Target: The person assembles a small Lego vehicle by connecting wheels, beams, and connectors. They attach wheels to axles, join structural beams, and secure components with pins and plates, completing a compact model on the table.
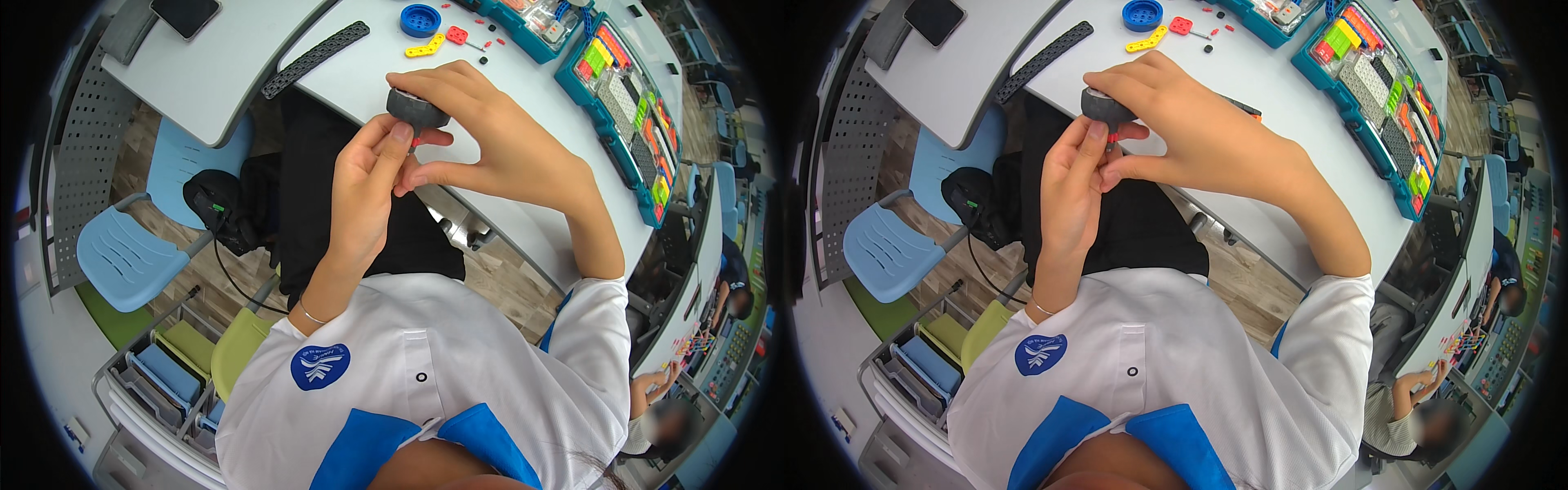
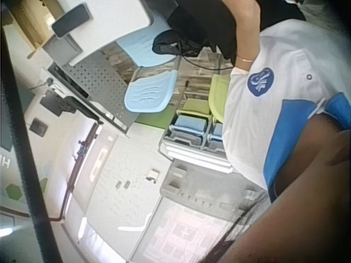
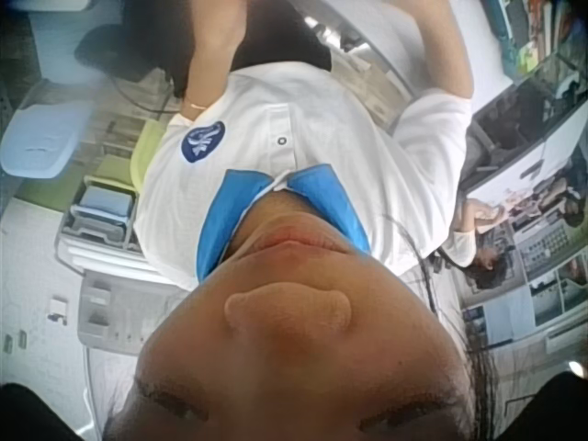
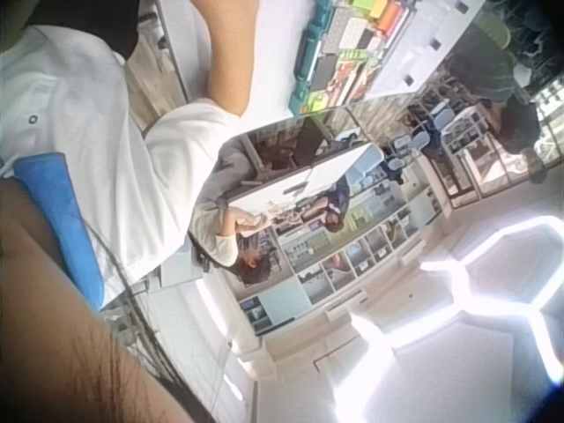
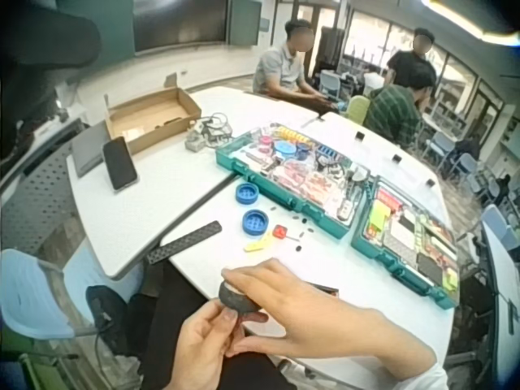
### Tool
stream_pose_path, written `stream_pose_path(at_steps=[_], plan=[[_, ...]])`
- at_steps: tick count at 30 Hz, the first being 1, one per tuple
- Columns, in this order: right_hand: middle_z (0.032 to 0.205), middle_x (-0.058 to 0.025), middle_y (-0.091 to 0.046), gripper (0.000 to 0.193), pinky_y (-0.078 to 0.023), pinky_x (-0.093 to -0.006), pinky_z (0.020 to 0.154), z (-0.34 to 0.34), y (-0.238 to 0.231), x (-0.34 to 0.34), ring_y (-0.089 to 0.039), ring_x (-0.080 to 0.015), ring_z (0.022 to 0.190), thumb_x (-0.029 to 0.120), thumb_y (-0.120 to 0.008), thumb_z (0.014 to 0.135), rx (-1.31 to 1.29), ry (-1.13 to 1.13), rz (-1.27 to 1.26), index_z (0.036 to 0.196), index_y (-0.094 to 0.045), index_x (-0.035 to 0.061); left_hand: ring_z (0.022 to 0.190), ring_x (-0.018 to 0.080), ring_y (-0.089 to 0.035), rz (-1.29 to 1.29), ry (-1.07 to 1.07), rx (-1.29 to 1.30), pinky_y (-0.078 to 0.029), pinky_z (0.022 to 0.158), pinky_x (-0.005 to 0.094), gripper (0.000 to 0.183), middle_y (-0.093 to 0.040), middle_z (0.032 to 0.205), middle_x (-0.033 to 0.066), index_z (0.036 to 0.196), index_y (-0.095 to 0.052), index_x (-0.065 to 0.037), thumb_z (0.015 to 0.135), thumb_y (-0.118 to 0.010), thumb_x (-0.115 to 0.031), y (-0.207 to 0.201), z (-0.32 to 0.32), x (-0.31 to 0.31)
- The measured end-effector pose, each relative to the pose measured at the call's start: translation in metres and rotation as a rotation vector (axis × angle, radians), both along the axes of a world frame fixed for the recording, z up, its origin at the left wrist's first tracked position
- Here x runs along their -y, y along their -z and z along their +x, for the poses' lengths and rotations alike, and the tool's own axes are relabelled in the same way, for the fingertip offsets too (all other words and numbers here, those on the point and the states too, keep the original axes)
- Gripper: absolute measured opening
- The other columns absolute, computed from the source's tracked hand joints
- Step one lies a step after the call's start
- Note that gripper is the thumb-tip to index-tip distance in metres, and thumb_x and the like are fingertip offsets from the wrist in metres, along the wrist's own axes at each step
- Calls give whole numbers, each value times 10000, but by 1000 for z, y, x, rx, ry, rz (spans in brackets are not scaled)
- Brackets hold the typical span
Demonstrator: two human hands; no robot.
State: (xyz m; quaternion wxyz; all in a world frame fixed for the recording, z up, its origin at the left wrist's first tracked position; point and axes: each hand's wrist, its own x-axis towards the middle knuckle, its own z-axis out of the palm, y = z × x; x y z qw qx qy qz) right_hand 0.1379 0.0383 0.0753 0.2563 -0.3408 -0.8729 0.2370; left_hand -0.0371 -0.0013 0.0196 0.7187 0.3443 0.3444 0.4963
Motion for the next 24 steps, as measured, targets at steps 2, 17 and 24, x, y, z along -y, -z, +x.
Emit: stream_pose_path(at_steps=[2,17,24], plan=[[1168,-176,-628,587,-476,-405,969,-3,2,1,-544,-336,1142,113,-766,785,10,-3,-8,1310,-534,-11,629,32,-382,-8,-35,8,-321,560,193,342,-675,977,82,1197,-586,27,1047,-534,-277,1,2,2],[1174,-142,-603,575,-510,-380,848,-10,4,34,-573,-310,987,80,-752,733,43,105,172,1255,-523,5,557,40,-438,-22,168,-73,-320,498,199,281,-623,845,29,1121,-588,6,1043,-528,-257,-5,-7,12],[1108,-129,-608,601,-503,-378,806,36,23,78,-573,-277,904,194,-782,699,103,269,138,1205,-514,12,659,11,-489,-13,545,-144,-417,579,185,251,-681,966,29,1157,-589,20,969,-644,-137,-17,4,15]])
